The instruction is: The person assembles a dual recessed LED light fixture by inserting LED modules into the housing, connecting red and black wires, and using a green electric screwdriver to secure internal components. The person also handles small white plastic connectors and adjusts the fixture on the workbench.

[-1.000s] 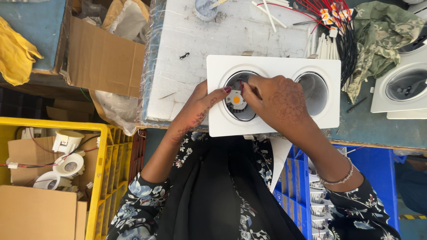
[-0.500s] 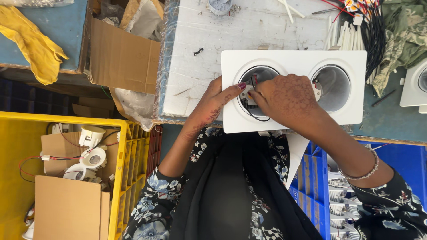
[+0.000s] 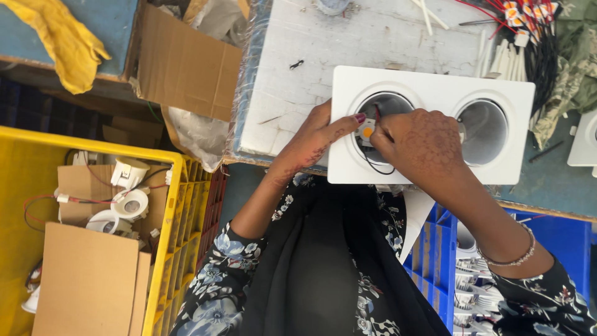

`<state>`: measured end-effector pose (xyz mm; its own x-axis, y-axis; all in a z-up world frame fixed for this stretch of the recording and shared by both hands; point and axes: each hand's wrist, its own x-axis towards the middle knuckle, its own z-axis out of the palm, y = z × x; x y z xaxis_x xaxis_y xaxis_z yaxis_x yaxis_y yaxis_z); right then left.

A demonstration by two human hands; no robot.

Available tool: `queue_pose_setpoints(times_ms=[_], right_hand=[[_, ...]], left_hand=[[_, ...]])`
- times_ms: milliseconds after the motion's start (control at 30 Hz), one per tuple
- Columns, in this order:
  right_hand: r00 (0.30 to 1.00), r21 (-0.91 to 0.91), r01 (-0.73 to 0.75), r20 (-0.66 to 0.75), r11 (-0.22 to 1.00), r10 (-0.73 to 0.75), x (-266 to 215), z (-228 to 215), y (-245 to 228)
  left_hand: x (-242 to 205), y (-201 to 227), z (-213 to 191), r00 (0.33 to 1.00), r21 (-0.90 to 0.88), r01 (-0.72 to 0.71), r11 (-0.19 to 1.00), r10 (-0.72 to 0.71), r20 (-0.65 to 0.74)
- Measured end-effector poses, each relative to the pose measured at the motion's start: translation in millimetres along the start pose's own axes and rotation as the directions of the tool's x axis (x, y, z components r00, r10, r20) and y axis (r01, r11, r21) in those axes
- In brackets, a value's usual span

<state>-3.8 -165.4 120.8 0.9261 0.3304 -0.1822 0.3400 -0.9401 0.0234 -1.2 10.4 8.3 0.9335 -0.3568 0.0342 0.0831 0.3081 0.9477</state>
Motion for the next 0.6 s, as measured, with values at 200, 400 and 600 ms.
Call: queue_pose_setpoints(times_ms=[200,400,600], right_hand=[[0.997,-0.063,-0.078,0.019,0.995,0.08,2.3,0.2,-5.3],[1.0,-0.078,-0.03,-0.006,0.996,0.03,3.9,2.6,-1.9],[1.0,-0.176,-0.014,-0.013,0.984,0.012,15.1,6.8,-0.1]], left_hand=[[1.9,-10.5,-5.7,1.0,0.123,-0.003,0.992,0.004,-0.006],[16.8,-38.6,-39.3,0.991,0.112,0.133,0.985,-0.132,-0.011],[56.7,-45.4,-39.1,0.952,0.073,-0.298,0.952,0.29,0.102]])
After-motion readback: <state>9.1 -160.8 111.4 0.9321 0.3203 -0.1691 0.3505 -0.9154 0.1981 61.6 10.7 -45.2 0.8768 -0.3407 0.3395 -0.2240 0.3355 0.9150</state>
